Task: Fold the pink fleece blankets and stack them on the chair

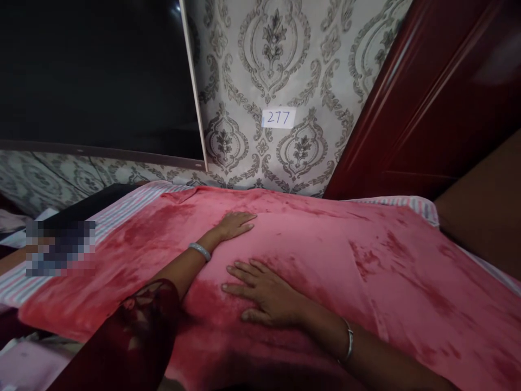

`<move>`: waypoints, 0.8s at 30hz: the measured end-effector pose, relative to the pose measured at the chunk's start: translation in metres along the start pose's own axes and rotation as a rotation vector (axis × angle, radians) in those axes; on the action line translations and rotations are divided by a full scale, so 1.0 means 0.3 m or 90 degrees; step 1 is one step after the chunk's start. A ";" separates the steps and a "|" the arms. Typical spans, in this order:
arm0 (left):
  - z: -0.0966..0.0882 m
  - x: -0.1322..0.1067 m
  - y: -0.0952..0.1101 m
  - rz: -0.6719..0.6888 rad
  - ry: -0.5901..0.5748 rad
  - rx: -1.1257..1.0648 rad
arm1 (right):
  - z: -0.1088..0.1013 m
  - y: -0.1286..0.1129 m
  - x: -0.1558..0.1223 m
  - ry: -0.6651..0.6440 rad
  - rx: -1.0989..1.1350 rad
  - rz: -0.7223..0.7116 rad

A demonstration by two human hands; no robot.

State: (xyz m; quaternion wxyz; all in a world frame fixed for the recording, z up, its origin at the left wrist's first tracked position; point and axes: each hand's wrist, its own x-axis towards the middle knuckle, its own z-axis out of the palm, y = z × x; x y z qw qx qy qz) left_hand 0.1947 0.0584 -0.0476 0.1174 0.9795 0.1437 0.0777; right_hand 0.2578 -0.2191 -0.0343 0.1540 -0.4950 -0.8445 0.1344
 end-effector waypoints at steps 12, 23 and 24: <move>-0.106 0.001 0.131 -0.022 -0.036 0.168 | -0.014 -0.014 0.008 0.032 -0.068 0.000; -0.009 0.047 0.451 0.274 -0.146 0.008 | -0.060 -0.036 -0.257 0.053 -0.098 0.076; 0.002 0.062 0.448 0.278 -0.142 0.010 | -0.044 -0.032 -0.271 0.045 -0.092 0.089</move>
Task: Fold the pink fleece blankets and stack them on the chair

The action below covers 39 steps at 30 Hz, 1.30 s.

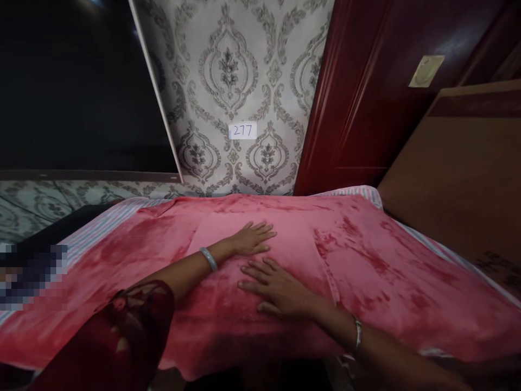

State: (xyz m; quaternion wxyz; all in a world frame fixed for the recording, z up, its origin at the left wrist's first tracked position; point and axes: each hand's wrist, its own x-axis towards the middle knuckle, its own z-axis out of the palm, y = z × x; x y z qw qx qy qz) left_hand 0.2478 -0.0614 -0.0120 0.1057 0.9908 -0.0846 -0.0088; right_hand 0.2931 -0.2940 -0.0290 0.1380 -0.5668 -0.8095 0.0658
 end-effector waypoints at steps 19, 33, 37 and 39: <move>0.031 0.119 -0.178 -0.120 0.066 0.010 | 0.043 0.014 -0.003 0.019 0.041 0.029; -0.056 0.155 0.108 -0.001 -0.011 0.082 | -0.058 -0.003 -0.117 0.134 -0.063 0.114; 0.001 0.200 0.163 0.111 -0.055 0.029 | -0.013 0.028 -0.192 0.115 -0.083 0.131; 0.018 0.237 0.155 0.108 -0.052 0.033 | 0.014 0.034 -0.208 0.106 -0.078 0.152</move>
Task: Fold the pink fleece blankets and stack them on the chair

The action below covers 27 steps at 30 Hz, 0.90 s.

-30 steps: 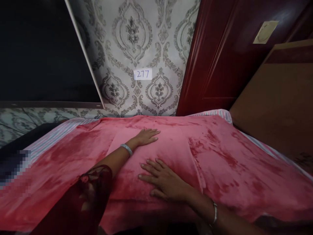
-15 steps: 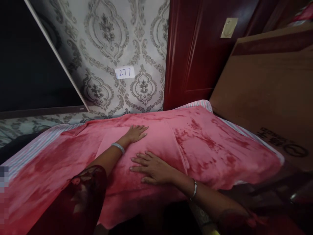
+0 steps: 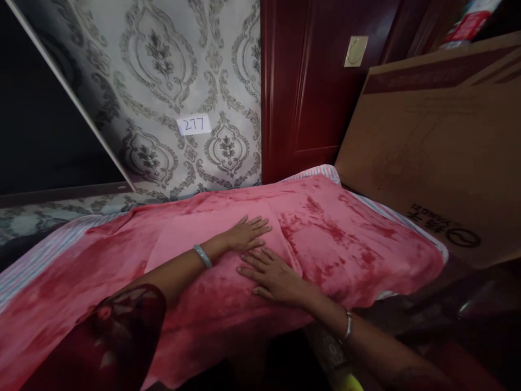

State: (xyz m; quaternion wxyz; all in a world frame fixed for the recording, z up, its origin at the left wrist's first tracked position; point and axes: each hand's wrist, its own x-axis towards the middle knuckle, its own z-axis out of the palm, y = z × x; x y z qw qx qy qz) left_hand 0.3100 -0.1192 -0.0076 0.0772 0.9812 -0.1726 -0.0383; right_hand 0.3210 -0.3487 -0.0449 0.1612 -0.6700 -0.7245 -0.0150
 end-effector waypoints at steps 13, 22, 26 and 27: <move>0.007 0.240 -0.127 -0.171 0.034 -0.034 | 0.011 0.014 -0.008 0.004 0.096 0.025; 0.043 0.246 -0.149 -0.162 0.048 -0.031 | 0.030 0.019 -0.011 0.015 0.090 0.029; 0.037 0.247 -0.132 -0.174 0.029 -0.003 | 0.030 0.019 -0.011 0.020 0.062 0.023; 0.032 0.247 -0.122 -0.178 0.027 0.009 | 0.030 0.019 -0.011 0.023 0.052 0.022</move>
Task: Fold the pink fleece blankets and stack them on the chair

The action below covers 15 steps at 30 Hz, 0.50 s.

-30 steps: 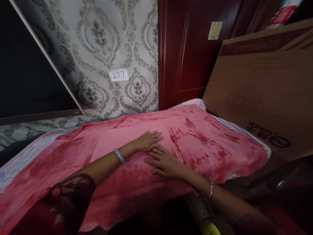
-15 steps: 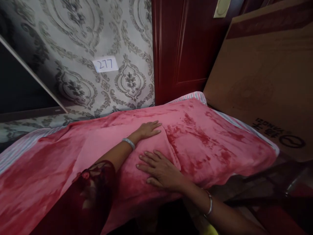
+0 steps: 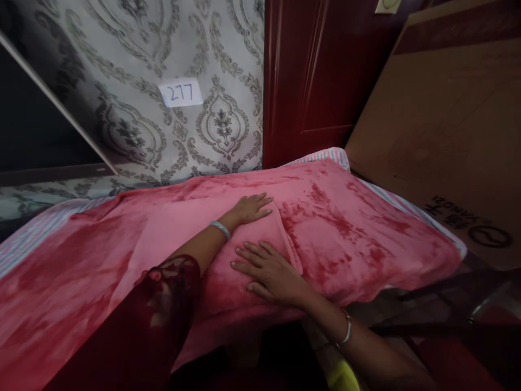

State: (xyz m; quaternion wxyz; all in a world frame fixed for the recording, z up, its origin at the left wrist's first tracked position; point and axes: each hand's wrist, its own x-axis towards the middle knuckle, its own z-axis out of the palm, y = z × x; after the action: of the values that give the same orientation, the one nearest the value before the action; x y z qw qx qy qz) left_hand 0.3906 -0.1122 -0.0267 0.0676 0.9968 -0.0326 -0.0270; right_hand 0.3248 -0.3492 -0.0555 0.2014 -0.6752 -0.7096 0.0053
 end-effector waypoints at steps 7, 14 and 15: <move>-0.094 -0.104 0.086 -0.057 0.046 0.066 | 0.006 0.004 -0.005 0.003 -0.068 0.000; -0.158 -0.539 0.028 -0.047 -0.032 0.020 | 0.003 0.010 -0.013 0.011 -0.091 -0.028; -0.156 -0.617 0.021 -0.056 -0.029 0.025 | -0.002 0.010 -0.011 0.012 -0.093 -0.026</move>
State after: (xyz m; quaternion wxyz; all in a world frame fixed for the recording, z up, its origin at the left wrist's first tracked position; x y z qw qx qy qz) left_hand 0.2084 -0.0995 0.0295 0.0458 0.9976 0.0090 -0.0518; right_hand 0.3278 -0.3522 -0.0567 0.1583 -0.6737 -0.7196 -0.0569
